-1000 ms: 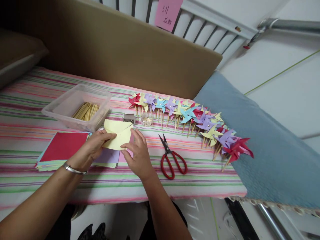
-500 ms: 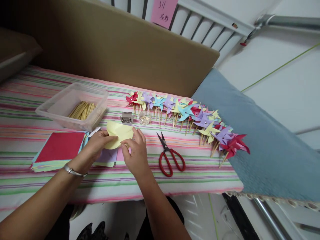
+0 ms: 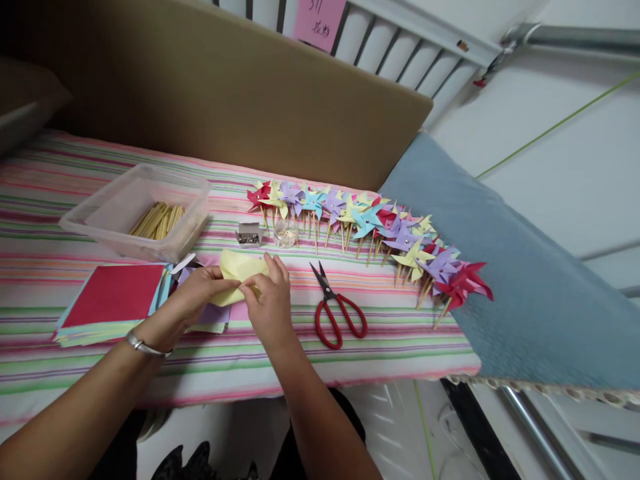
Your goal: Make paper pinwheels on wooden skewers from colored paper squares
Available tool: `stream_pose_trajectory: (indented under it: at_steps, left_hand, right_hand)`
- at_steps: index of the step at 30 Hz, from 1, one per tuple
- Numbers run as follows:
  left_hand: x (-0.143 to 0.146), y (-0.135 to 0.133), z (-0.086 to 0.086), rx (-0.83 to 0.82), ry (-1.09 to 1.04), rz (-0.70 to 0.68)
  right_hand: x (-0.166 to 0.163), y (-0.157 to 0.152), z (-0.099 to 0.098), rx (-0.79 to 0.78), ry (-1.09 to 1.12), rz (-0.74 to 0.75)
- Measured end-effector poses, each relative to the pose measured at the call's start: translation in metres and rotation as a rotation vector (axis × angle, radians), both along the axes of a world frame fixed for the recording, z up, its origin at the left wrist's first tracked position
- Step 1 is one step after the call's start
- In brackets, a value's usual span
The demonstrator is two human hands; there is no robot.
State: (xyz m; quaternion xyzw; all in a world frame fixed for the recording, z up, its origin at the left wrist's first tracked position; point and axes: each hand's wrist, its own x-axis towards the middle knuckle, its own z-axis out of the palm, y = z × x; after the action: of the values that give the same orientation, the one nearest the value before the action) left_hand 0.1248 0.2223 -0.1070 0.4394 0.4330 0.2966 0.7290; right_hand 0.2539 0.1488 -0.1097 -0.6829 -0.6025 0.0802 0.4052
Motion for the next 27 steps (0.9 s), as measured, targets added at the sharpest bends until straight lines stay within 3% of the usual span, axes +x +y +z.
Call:
stream_pose_trajectory:
  at_steps: [15, 27]
  left_hand:
    - [-0.0015, -0.0006, 0.0014, -0.055, -0.007, -0.053]
    - [-0.0021, -0.0009, -0.0005, 0.003, -0.021, -0.096]
  right_hand:
    - [-0.0003, -0.0011, 0.0045, -0.001, -0.006, 0.006]
    - [-0.0011, -0.002, 0.0031, 0.013, -0.015, -0.002]
